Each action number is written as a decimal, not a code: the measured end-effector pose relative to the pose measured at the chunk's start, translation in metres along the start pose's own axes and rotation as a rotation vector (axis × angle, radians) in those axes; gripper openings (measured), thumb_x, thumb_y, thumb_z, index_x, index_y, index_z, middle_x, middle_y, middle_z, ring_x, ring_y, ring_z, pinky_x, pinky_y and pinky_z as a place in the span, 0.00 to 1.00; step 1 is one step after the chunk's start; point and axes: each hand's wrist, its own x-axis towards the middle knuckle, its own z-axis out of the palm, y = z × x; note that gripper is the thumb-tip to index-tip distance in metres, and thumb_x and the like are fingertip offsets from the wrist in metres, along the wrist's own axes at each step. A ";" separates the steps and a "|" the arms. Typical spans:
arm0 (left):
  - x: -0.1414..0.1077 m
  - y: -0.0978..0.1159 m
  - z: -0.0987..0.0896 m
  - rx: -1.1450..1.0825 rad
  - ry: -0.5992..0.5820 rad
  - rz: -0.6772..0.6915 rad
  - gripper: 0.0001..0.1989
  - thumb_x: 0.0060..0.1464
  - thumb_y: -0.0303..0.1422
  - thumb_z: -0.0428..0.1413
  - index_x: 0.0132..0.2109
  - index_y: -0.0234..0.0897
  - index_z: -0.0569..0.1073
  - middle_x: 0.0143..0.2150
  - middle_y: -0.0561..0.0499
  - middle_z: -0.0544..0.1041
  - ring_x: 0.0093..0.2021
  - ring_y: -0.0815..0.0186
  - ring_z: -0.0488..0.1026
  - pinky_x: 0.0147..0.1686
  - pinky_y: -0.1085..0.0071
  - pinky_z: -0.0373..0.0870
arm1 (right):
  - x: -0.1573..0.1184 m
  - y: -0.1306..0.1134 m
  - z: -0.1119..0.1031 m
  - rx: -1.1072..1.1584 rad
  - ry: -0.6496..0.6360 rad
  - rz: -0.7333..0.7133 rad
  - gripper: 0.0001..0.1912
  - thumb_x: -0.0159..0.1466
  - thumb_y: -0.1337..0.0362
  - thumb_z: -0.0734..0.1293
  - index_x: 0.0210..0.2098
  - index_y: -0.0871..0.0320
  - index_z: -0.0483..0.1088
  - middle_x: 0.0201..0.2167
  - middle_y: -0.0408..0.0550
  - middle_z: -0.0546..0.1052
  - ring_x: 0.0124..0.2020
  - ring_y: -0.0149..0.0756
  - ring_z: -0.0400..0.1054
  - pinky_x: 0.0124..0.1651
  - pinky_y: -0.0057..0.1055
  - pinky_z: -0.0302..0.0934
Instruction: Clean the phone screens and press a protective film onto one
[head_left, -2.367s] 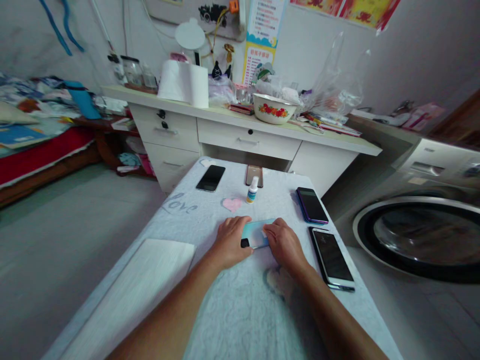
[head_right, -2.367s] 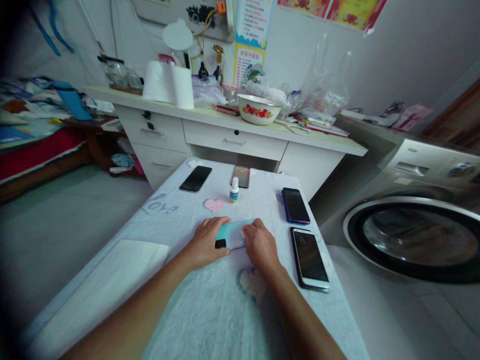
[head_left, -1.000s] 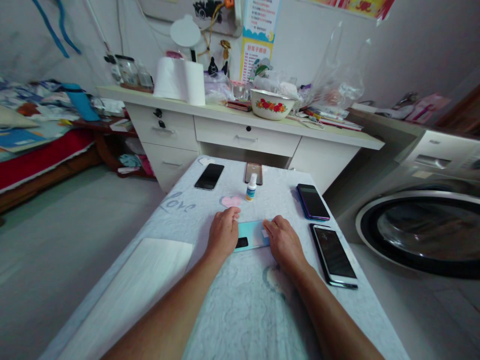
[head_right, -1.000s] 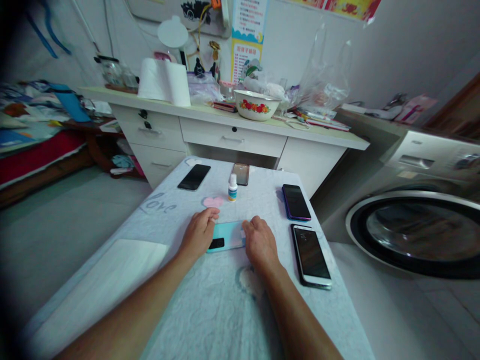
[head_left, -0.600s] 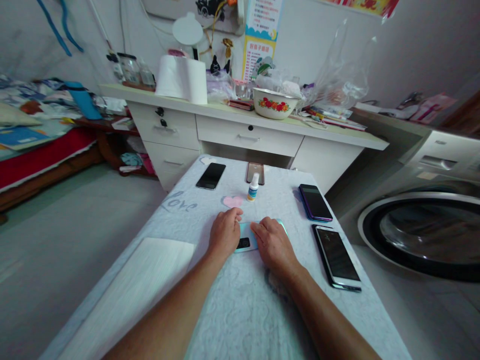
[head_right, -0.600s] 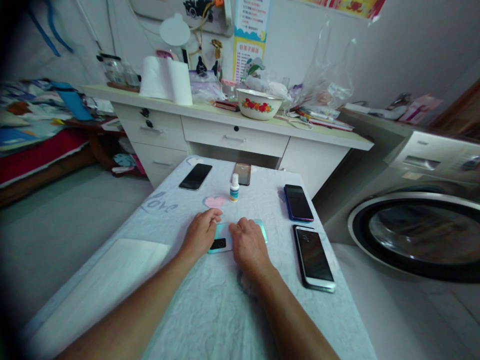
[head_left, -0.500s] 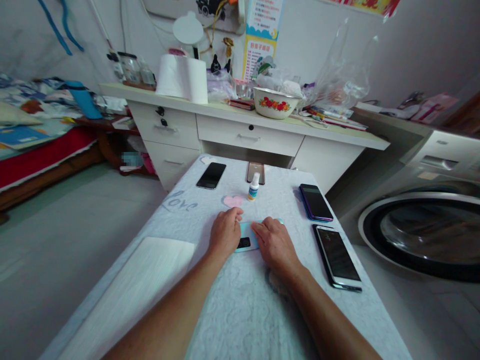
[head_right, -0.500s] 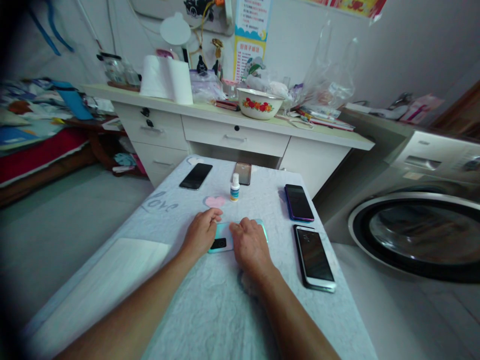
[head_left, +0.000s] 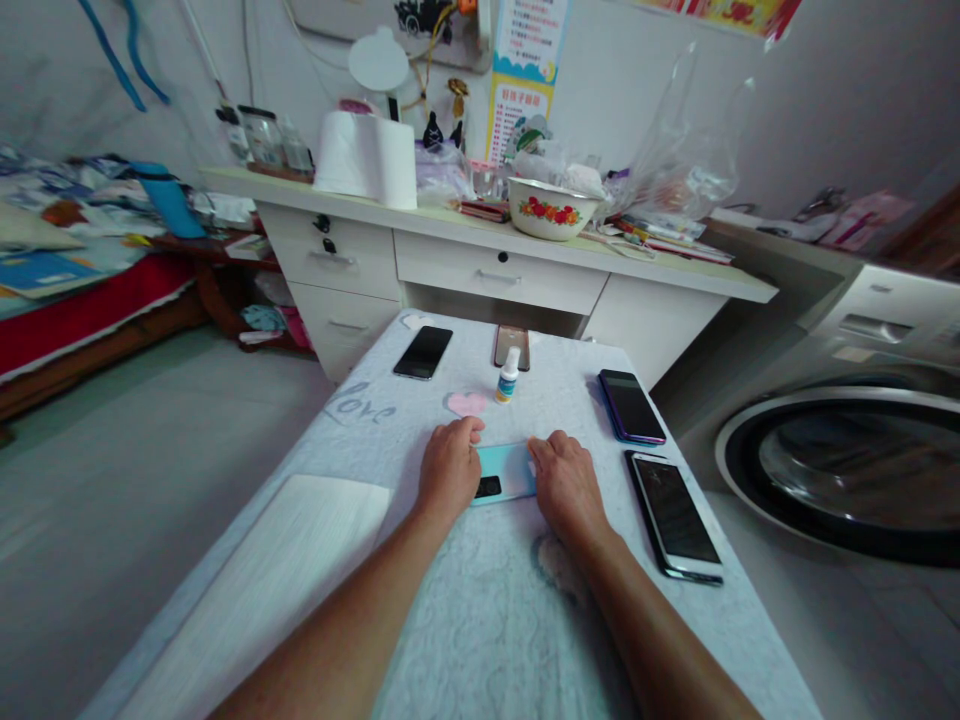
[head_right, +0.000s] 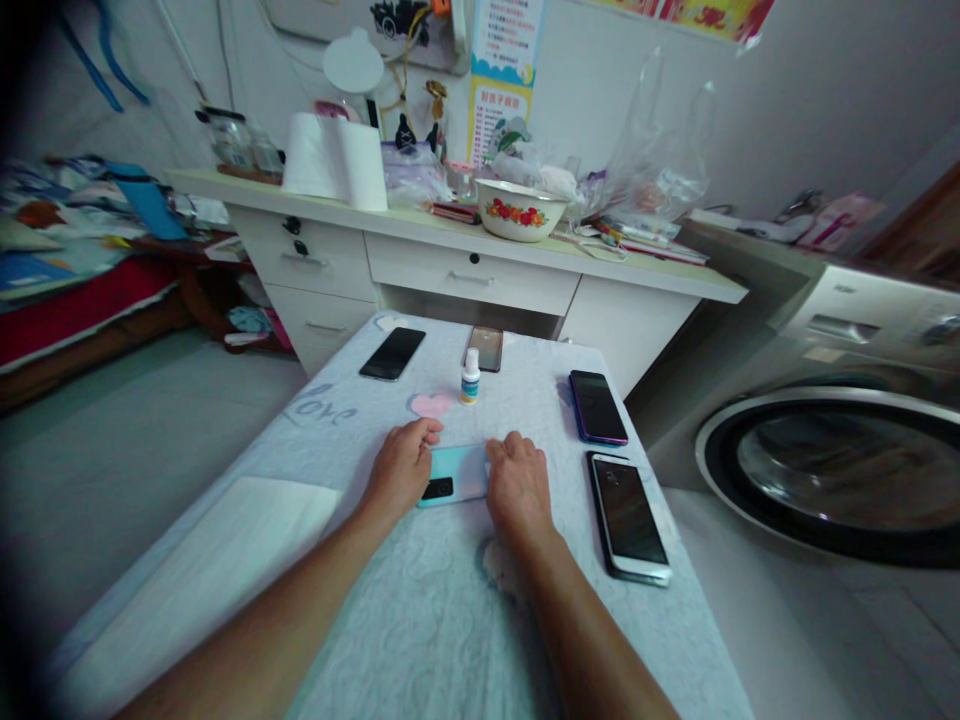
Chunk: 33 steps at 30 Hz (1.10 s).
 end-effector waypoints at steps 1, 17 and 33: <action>0.000 0.001 0.000 0.005 -0.004 0.002 0.20 0.51 0.16 0.46 0.46 0.37 0.73 0.40 0.48 0.79 0.44 0.60 0.71 0.48 0.63 0.68 | 0.000 -0.001 0.000 0.002 0.005 -0.008 0.14 0.71 0.66 0.58 0.49 0.54 0.73 0.40 0.51 0.71 0.40 0.40 0.62 0.39 0.34 0.47; 0.000 0.001 -0.001 0.029 -0.024 0.030 0.19 0.51 0.17 0.46 0.46 0.37 0.73 0.40 0.48 0.78 0.44 0.60 0.71 0.48 0.63 0.67 | 0.003 -0.019 -0.001 0.044 -0.018 -0.162 0.15 0.73 0.65 0.55 0.49 0.50 0.72 0.39 0.49 0.71 0.41 0.41 0.61 0.40 0.34 0.47; 0.000 0.000 0.000 0.023 -0.025 0.039 0.18 0.51 0.17 0.46 0.44 0.36 0.73 0.40 0.47 0.78 0.44 0.60 0.72 0.48 0.63 0.67 | 0.002 0.020 -0.004 0.004 -0.008 0.086 0.17 0.71 0.68 0.56 0.49 0.51 0.74 0.40 0.52 0.71 0.41 0.41 0.63 0.40 0.34 0.49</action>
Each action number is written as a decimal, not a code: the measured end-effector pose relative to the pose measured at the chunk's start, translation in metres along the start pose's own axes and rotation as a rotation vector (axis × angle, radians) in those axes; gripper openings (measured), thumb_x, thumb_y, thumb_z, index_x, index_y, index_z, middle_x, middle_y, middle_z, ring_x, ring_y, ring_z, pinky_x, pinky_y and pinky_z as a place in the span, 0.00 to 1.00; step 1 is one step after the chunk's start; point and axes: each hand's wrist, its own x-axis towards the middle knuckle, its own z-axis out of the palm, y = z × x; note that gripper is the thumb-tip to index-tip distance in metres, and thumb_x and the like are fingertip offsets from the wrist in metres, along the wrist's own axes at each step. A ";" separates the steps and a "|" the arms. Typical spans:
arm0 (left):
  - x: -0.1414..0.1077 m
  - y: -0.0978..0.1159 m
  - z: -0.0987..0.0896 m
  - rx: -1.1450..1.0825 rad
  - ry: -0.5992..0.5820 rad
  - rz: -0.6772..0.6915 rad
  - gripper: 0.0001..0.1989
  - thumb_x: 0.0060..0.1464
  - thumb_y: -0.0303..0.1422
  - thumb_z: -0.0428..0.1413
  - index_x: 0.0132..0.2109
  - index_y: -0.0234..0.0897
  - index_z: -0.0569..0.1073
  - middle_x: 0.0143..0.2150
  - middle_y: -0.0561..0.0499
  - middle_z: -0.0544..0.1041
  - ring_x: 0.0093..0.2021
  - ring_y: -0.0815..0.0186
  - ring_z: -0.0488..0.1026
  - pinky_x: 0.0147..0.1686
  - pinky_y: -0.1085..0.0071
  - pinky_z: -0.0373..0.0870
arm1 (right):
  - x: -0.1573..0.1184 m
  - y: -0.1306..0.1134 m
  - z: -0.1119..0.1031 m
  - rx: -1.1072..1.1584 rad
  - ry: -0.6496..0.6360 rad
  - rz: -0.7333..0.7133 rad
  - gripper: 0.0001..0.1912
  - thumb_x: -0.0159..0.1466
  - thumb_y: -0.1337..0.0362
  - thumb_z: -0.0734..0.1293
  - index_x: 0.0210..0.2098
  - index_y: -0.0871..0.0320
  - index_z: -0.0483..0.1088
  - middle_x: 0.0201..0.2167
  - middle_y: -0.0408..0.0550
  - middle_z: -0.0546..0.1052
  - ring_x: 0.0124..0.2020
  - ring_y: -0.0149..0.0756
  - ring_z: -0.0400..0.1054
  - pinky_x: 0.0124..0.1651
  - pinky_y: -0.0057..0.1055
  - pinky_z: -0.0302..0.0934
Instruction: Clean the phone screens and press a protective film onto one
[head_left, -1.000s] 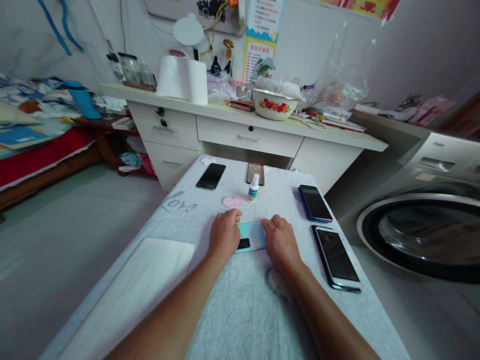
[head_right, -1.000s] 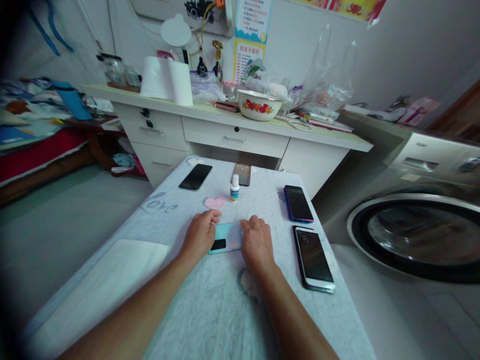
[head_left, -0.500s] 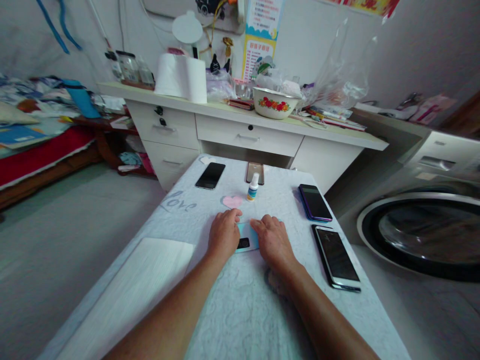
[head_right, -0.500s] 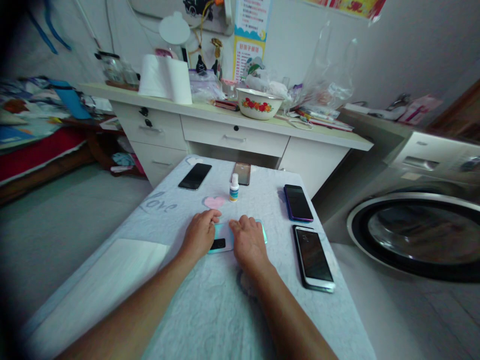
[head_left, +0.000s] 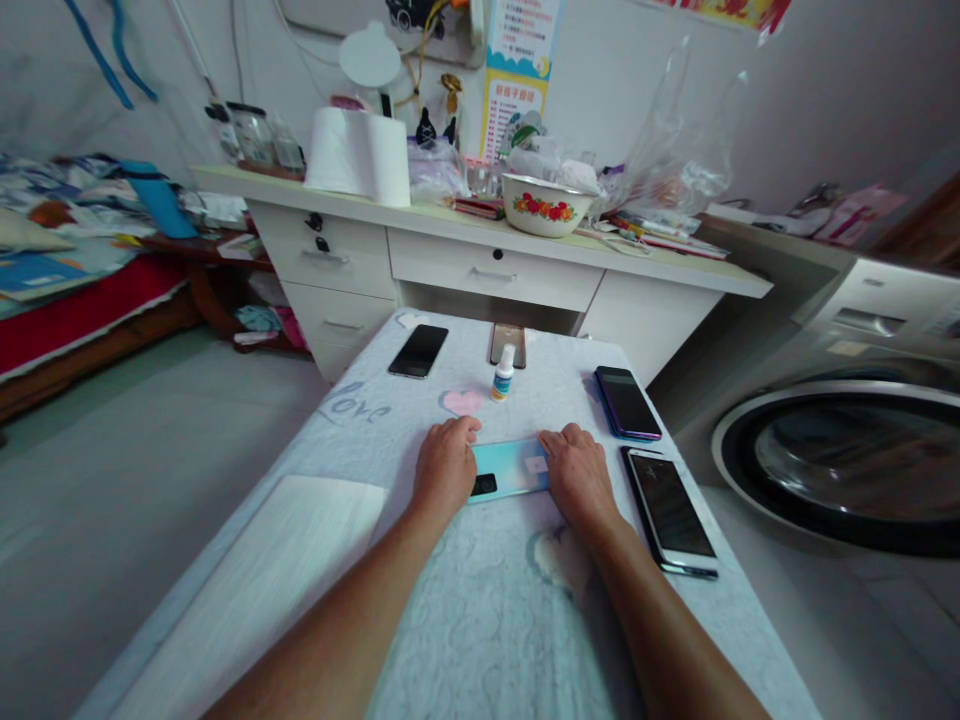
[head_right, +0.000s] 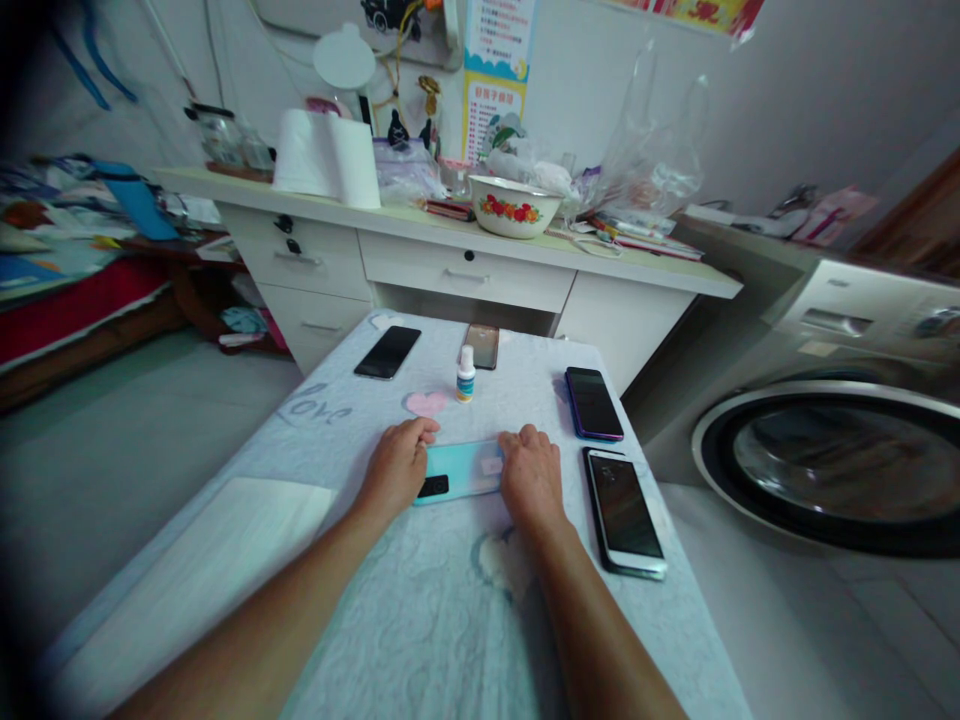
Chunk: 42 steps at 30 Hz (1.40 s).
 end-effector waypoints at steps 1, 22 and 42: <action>0.000 0.000 0.000 -0.001 -0.002 0.003 0.18 0.51 0.17 0.46 0.44 0.36 0.73 0.40 0.47 0.78 0.44 0.60 0.72 0.49 0.63 0.67 | 0.000 0.001 0.000 -0.002 0.004 0.005 0.17 0.71 0.68 0.56 0.49 0.51 0.74 0.40 0.52 0.71 0.41 0.41 0.64 0.40 0.34 0.49; 0.001 -0.002 0.003 -0.003 0.002 0.020 0.18 0.51 0.17 0.46 0.44 0.34 0.73 0.39 0.46 0.78 0.43 0.60 0.72 0.48 0.63 0.67 | -0.008 0.009 0.000 0.101 -0.012 0.088 0.19 0.73 0.59 0.53 0.56 0.50 0.69 0.42 0.51 0.70 0.40 0.37 0.69 0.42 0.29 0.55; 0.002 -0.003 0.004 0.002 0.009 0.030 0.18 0.50 0.16 0.46 0.44 0.34 0.73 0.39 0.46 0.78 0.43 0.60 0.72 0.49 0.62 0.67 | -0.018 -0.024 -0.010 -0.010 -0.155 -0.113 0.16 0.70 0.68 0.53 0.50 0.52 0.68 0.43 0.49 0.71 0.33 0.35 0.67 0.29 0.31 0.45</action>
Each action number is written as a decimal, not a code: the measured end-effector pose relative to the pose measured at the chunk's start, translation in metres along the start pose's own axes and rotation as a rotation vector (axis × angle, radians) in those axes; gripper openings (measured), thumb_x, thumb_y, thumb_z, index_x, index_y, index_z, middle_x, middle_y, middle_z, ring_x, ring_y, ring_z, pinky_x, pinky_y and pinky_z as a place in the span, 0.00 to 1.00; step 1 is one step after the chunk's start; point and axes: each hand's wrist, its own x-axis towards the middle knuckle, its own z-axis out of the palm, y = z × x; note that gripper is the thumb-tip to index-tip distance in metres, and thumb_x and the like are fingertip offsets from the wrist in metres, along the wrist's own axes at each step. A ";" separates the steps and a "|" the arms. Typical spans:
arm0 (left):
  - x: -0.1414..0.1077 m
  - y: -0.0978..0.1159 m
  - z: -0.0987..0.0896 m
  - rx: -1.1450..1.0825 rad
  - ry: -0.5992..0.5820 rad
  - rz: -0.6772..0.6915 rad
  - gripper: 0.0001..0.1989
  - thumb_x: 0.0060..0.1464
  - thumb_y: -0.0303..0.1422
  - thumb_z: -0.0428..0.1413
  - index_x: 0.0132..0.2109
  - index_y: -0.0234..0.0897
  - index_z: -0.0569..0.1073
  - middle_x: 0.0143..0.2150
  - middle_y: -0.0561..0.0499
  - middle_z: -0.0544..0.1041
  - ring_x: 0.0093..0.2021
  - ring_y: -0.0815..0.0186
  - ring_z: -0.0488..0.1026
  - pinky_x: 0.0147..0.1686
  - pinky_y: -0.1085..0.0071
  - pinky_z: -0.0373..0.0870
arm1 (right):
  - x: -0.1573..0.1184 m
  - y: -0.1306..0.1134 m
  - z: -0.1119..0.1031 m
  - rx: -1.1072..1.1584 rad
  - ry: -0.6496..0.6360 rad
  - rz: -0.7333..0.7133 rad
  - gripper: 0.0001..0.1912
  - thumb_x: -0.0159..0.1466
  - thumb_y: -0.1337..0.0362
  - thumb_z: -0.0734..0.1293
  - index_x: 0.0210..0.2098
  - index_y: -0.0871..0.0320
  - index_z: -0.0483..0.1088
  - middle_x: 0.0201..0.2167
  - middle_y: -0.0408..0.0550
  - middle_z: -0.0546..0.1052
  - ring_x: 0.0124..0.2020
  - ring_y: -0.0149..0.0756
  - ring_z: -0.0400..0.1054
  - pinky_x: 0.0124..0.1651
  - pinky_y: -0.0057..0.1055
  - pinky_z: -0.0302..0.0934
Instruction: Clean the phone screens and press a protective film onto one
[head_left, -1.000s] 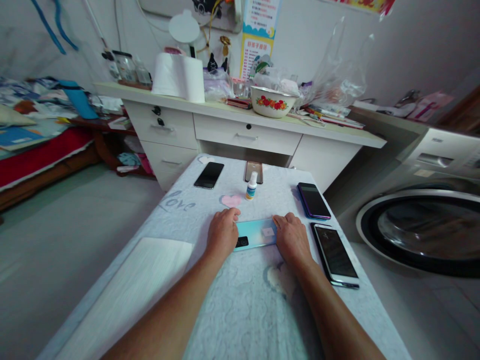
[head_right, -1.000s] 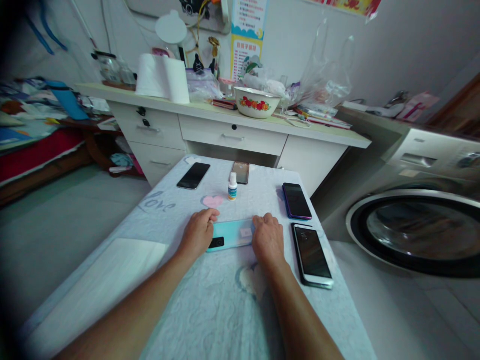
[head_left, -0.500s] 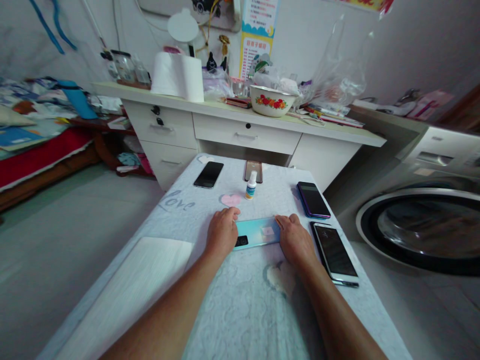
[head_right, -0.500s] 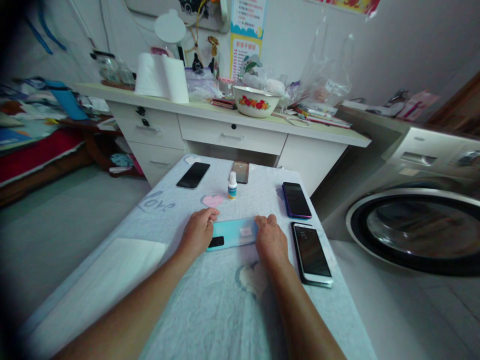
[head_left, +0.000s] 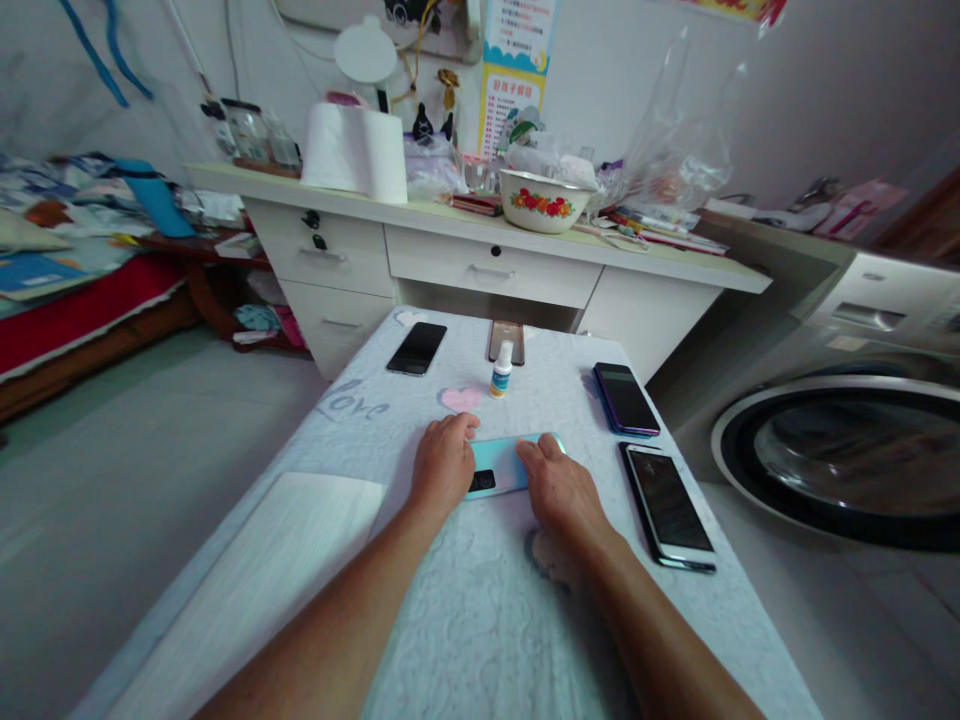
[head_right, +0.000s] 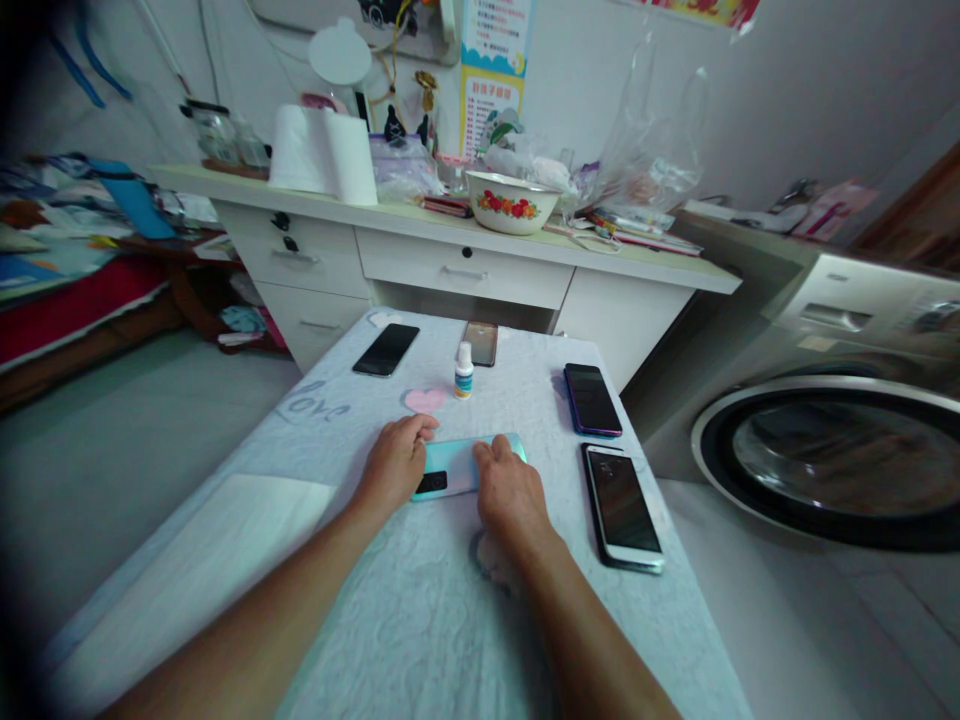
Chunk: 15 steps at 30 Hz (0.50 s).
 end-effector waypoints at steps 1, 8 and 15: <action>0.000 0.000 0.000 0.001 0.001 0.001 0.18 0.50 0.16 0.46 0.44 0.34 0.73 0.39 0.46 0.78 0.43 0.59 0.72 0.49 0.62 0.67 | -0.001 -0.002 0.000 0.004 0.003 -0.027 0.16 0.70 0.68 0.53 0.50 0.52 0.68 0.42 0.49 0.72 0.34 0.35 0.67 0.29 0.31 0.45; 0.000 0.001 -0.001 0.010 -0.009 0.001 0.18 0.49 0.16 0.46 0.44 0.34 0.73 0.39 0.46 0.78 0.43 0.60 0.72 0.49 0.62 0.67 | 0.001 -0.008 0.002 0.030 0.064 -0.124 0.16 0.72 0.66 0.53 0.46 0.50 0.71 0.38 0.46 0.71 0.34 0.36 0.65 0.32 0.31 0.46; 0.000 0.001 -0.001 0.007 -0.004 -0.002 0.18 0.50 0.16 0.46 0.44 0.34 0.73 0.39 0.46 0.78 0.43 0.60 0.72 0.49 0.62 0.67 | 0.009 -0.010 0.006 0.018 0.098 -0.105 0.16 0.72 0.67 0.54 0.46 0.53 0.72 0.40 0.49 0.71 0.38 0.38 0.64 0.38 0.31 0.49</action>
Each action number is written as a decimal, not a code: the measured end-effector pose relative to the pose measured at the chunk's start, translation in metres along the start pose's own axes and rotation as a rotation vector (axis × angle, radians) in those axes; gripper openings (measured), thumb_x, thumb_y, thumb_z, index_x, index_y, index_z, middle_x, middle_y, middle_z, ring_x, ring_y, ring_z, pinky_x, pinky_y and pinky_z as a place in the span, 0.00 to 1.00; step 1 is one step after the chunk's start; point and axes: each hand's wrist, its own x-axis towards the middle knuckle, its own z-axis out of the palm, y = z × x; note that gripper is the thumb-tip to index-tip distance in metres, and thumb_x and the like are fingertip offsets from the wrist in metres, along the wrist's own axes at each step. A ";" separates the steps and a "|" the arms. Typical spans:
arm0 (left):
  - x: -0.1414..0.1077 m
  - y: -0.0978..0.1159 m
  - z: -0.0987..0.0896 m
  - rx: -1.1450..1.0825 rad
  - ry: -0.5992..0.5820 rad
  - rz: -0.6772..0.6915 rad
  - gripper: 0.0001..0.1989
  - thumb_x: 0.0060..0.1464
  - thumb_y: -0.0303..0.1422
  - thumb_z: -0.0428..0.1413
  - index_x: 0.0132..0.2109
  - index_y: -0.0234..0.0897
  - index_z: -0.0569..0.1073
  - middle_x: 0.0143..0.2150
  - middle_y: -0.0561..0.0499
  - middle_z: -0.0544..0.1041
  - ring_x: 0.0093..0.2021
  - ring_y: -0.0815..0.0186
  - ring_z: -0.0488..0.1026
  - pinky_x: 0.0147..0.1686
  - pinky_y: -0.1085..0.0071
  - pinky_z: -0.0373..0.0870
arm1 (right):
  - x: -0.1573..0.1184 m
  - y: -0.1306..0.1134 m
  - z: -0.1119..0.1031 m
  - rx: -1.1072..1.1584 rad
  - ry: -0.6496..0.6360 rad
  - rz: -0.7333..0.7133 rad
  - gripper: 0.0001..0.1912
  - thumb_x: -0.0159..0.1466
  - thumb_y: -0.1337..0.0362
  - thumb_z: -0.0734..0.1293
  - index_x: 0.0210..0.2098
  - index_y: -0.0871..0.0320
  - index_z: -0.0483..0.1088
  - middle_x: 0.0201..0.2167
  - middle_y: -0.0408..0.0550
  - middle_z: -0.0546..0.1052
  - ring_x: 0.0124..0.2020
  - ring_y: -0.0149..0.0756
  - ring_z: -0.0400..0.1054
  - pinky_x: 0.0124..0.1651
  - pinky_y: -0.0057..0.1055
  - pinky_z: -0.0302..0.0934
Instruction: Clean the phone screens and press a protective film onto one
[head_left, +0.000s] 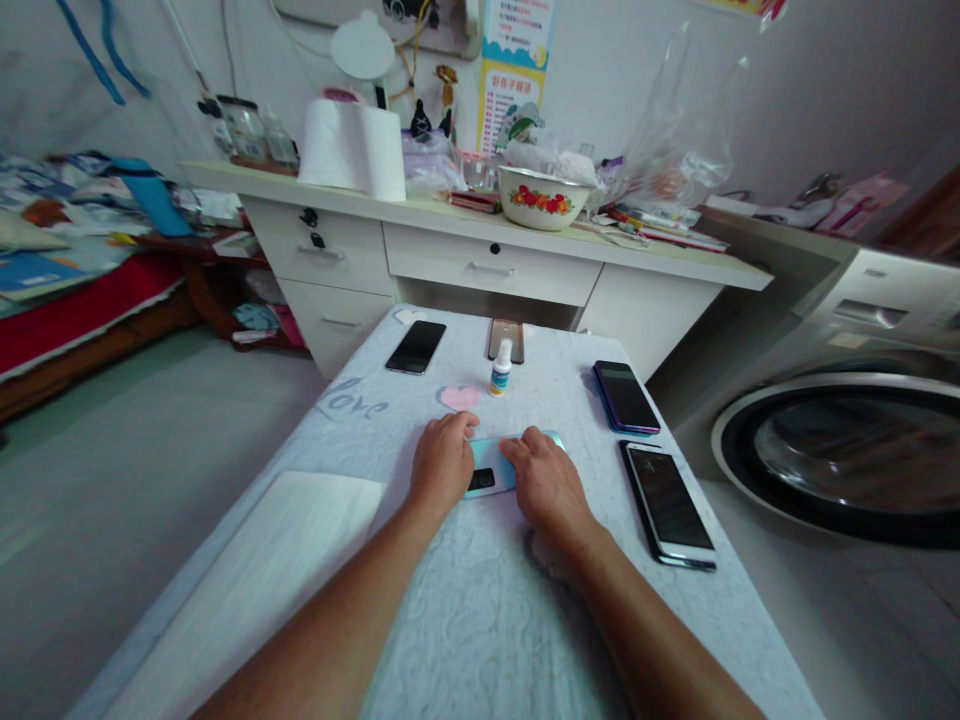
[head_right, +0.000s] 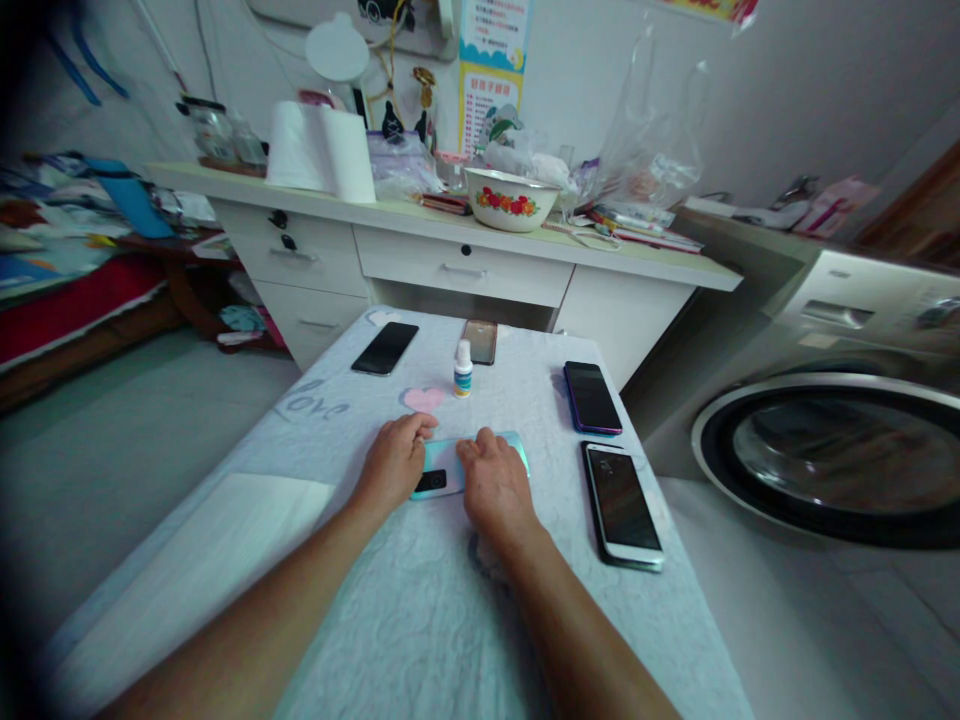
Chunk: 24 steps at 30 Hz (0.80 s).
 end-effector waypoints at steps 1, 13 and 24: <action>0.000 0.000 0.000 0.000 -0.001 0.000 0.18 0.50 0.16 0.46 0.44 0.35 0.73 0.39 0.47 0.78 0.43 0.60 0.72 0.49 0.62 0.67 | 0.001 0.000 0.000 -0.007 0.002 0.005 0.16 0.71 0.66 0.54 0.46 0.53 0.72 0.40 0.49 0.71 0.38 0.39 0.64 0.38 0.31 0.50; 0.000 0.000 0.000 0.010 0.020 0.006 0.18 0.50 0.16 0.47 0.43 0.36 0.73 0.39 0.48 0.78 0.43 0.61 0.73 0.48 0.64 0.68 | 0.006 -0.002 -0.001 -0.039 0.017 0.027 0.15 0.72 0.65 0.54 0.46 0.53 0.71 0.40 0.49 0.72 0.39 0.39 0.65 0.38 0.33 0.50; 0.000 0.001 -0.002 0.004 -0.009 0.009 0.17 0.51 0.17 0.47 0.42 0.35 0.73 0.40 0.47 0.78 0.43 0.60 0.72 0.48 0.63 0.68 | -0.004 0.002 -0.008 0.004 -0.087 -0.022 0.15 0.71 0.68 0.53 0.47 0.55 0.71 0.41 0.50 0.73 0.35 0.37 0.65 0.36 0.31 0.49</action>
